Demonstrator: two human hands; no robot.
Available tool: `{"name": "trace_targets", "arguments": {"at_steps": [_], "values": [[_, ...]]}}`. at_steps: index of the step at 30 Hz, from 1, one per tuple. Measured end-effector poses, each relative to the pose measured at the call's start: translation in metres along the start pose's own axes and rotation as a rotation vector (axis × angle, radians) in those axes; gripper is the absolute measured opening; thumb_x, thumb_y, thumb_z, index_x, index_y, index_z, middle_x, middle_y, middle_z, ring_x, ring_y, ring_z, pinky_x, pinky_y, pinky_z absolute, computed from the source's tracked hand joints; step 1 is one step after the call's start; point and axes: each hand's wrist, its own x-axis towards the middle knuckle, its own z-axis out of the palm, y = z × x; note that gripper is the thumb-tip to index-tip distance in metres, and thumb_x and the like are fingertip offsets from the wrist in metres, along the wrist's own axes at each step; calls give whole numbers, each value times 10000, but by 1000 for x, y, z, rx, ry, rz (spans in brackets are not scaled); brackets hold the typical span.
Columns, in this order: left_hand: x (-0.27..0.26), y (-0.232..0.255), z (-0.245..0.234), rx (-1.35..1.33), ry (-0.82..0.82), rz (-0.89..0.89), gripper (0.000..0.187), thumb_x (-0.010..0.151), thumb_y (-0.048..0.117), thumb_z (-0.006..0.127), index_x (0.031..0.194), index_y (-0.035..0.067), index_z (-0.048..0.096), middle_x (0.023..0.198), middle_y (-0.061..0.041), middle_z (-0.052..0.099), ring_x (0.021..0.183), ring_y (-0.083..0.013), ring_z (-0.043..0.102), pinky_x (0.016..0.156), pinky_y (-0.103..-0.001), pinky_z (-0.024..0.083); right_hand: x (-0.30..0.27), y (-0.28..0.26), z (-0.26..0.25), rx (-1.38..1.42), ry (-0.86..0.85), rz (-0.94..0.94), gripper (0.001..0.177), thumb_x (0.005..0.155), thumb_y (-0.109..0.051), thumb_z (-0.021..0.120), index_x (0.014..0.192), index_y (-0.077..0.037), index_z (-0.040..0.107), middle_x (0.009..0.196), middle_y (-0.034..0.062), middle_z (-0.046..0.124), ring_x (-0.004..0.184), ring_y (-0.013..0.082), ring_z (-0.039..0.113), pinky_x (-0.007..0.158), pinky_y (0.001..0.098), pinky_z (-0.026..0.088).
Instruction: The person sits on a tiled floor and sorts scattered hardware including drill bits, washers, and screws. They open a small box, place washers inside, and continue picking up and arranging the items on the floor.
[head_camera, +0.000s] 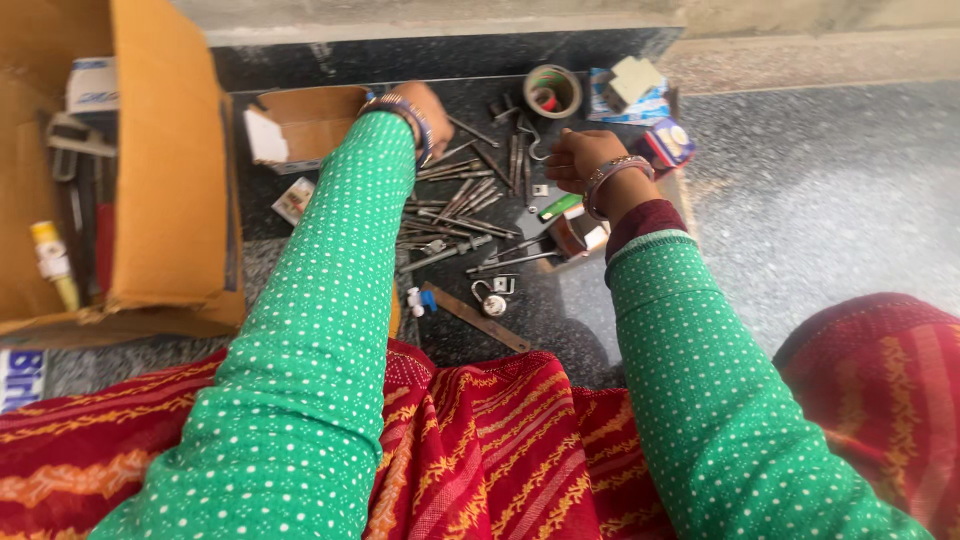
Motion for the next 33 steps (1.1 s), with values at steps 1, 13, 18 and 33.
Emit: {"name": "trace_targets", "arguments": {"at_steps": [1, 13, 18, 33], "values": [[1, -18, 10, 4, -15, -56, 245, 856, 270, 759, 1011, 88, 814, 1019, -120, 761, 918, -282, 734, 895, -433, 579, 6, 3, 10, -27, -33, -19, 373, 1020, -361, 547, 1118, -34, 696, 1032, 106, 776, 906, 257, 774, 758, 387, 604], [-30, -144, 193, -301, 385, -444, 305, 761, 207, 813, 1049, 111, 784, 1117, -157, 726, 1049, -350, 687, 942, -458, 557, 55, 96, 93, -240, -172, 61, 323, 967, -331, 620, 1090, -45, 706, 951, 90, 776, 839, 246, 780, 720, 378, 610], [-63, -144, 198, -267, 599, -346, 325, 726, 196, 840, 1032, 108, 774, 1101, -166, 700, 1060, -374, 658, 920, -480, 546, 65, 113, 104, -760, 117, -313, 261, 964, -326, 696, 1038, -97, 796, 936, 138, 796, 848, 249, 759, 828, 390, 583], [-19, -60, 219, -53, 404, 103, 265, 834, 83, 675, 1029, 209, 804, 1067, -95, 671, 1124, -297, 620, 935, -457, 507, 28, 129, 119, -1172, -186, -931, 211, 835, -83, 664, 991, -155, 786, 1098, 37, 754, 1078, 292, 627, 920, 444, 509]]}}
